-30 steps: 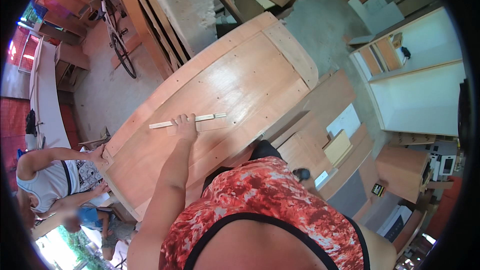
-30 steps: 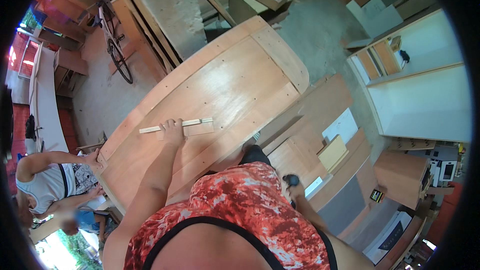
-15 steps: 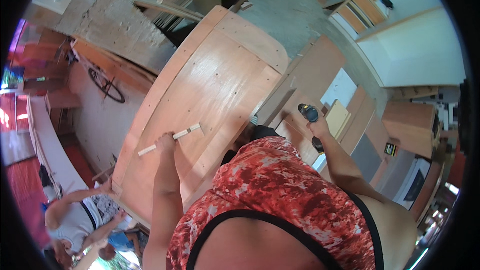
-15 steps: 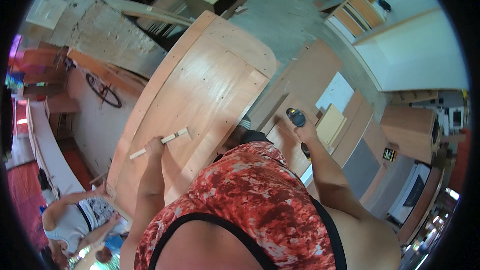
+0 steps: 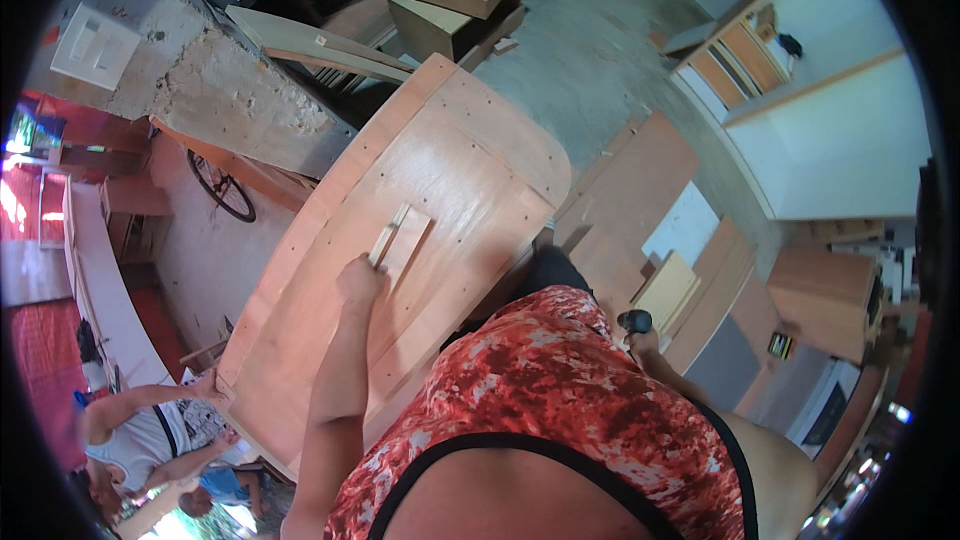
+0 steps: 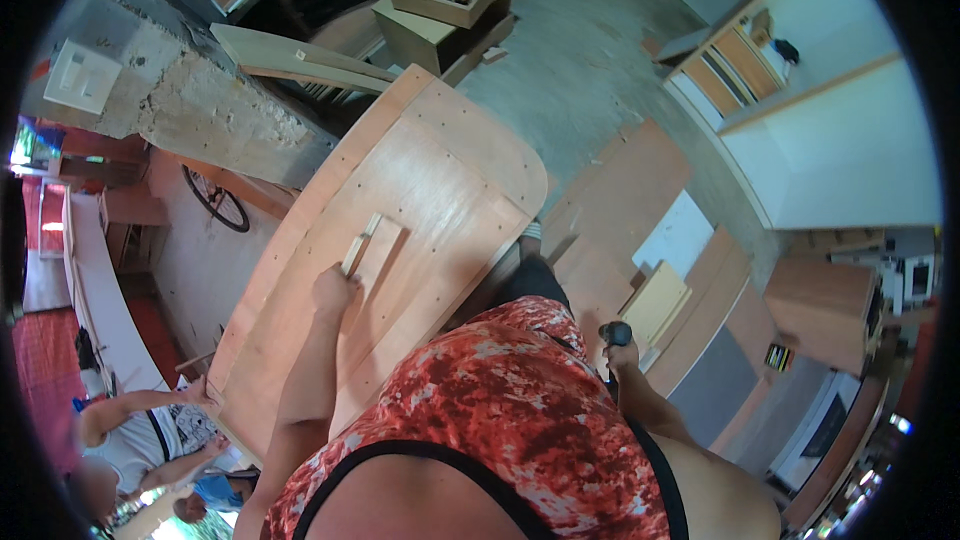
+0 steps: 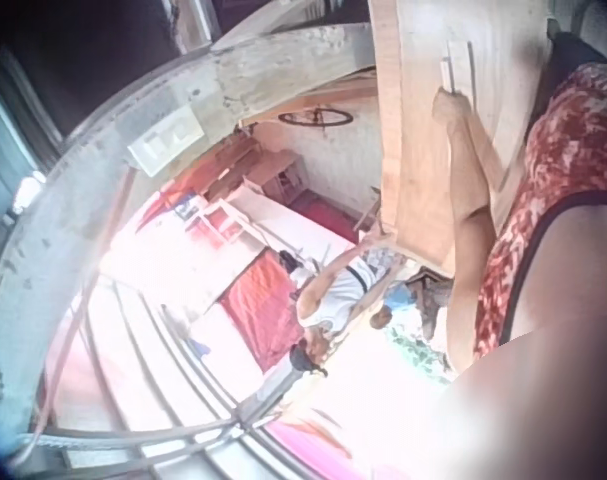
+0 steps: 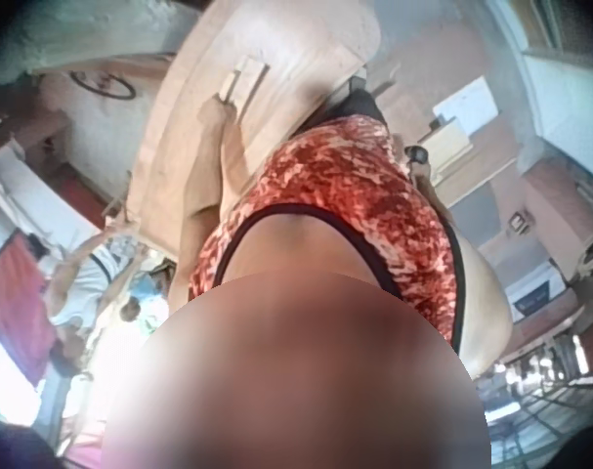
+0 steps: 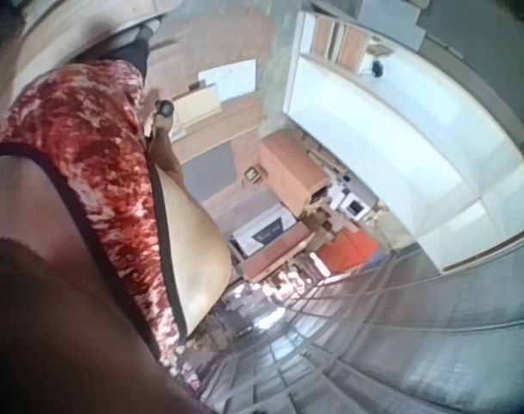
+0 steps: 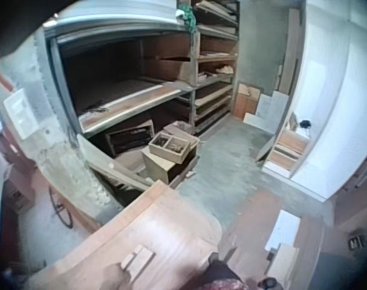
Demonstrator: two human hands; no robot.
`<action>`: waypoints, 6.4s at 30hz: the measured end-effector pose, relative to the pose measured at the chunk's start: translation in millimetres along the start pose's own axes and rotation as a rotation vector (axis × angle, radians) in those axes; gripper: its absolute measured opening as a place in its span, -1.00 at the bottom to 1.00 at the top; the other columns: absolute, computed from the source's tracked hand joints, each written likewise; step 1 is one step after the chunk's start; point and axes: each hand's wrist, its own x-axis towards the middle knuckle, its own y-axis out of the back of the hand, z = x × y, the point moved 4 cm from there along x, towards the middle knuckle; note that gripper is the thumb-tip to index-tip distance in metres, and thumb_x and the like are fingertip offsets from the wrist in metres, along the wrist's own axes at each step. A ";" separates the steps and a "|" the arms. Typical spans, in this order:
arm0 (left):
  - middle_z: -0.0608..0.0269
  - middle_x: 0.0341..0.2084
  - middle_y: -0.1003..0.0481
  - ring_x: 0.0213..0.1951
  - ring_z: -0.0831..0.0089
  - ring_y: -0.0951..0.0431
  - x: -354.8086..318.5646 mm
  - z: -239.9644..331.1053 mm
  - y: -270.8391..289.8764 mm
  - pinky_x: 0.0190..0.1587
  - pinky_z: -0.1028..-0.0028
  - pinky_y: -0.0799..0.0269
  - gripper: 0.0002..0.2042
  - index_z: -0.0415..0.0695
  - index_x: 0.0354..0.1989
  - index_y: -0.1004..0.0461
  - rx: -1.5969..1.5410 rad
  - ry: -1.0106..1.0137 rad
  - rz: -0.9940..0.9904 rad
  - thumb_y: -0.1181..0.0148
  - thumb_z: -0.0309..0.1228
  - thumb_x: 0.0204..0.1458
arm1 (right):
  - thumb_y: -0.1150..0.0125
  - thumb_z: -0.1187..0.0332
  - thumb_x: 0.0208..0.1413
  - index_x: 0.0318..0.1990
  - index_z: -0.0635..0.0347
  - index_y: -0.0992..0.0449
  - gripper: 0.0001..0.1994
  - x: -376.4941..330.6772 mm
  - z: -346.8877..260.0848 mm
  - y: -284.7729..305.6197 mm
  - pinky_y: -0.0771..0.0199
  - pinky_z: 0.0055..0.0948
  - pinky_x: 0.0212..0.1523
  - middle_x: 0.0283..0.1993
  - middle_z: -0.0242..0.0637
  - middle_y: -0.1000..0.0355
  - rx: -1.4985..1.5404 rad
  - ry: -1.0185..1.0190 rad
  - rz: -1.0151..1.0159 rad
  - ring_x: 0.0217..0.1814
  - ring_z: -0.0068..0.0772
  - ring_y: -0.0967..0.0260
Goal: The person aligns wooden panels and inserts small wooden pieces into pre-drilled slots on a large board. They then use a cordless drill to drive screws into the joints, securing the pieces together. The person also retrieves screws from a nearby drawer and repositions the board during assembly.
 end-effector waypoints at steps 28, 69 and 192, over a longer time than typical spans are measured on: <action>0.28 0.07 -0.51 0.11 0.13 -0.54 53.6 140.7 -73.2 0.11 -0.05 -0.39 -0.76 0.08 0.01 -0.57 -0.184 0.443 -0.082 -0.10 -0.35 0.20 | -0.36 0.49 -0.23 -0.14 0.20 -0.58 -0.63 183.2 -413.8 -10.1 -0.47 -0.33 -0.53 -0.52 -0.30 -0.50 -0.776 0.503 -0.320 -0.59 -0.40 -0.44; -0.10 -0.17 -0.58 -0.13 -0.01 -0.65 85.3 497.3 -19.1 -0.10 0.11 -0.58 -0.67 -0.20 -0.09 -0.49 -0.708 1.024 0.336 -0.29 -0.25 0.05 | -0.43 0.40 -0.12 -0.12 0.33 -0.58 -0.65 521.6 -817.6 -267.4 -0.53 -0.14 -0.18 -0.23 -0.13 -0.60 -1.769 0.822 -0.857 -0.27 -0.16 -0.57; -0.23 0.16 -0.49 0.22 -0.01 -0.49 77.5 1014.9 -299.0 0.26 0.18 -0.37 -0.28 -0.37 0.25 -0.40 -2.034 2.159 0.743 -0.21 0.04 0.13 | -0.23 0.01 0.08 -0.03 0.12 -0.65 -0.56 217.6 -604.2 -226.7 -0.48 -0.03 0.13 0.00 0.08 -0.55 -2.549 2.169 -2.007 0.10 0.09 -0.49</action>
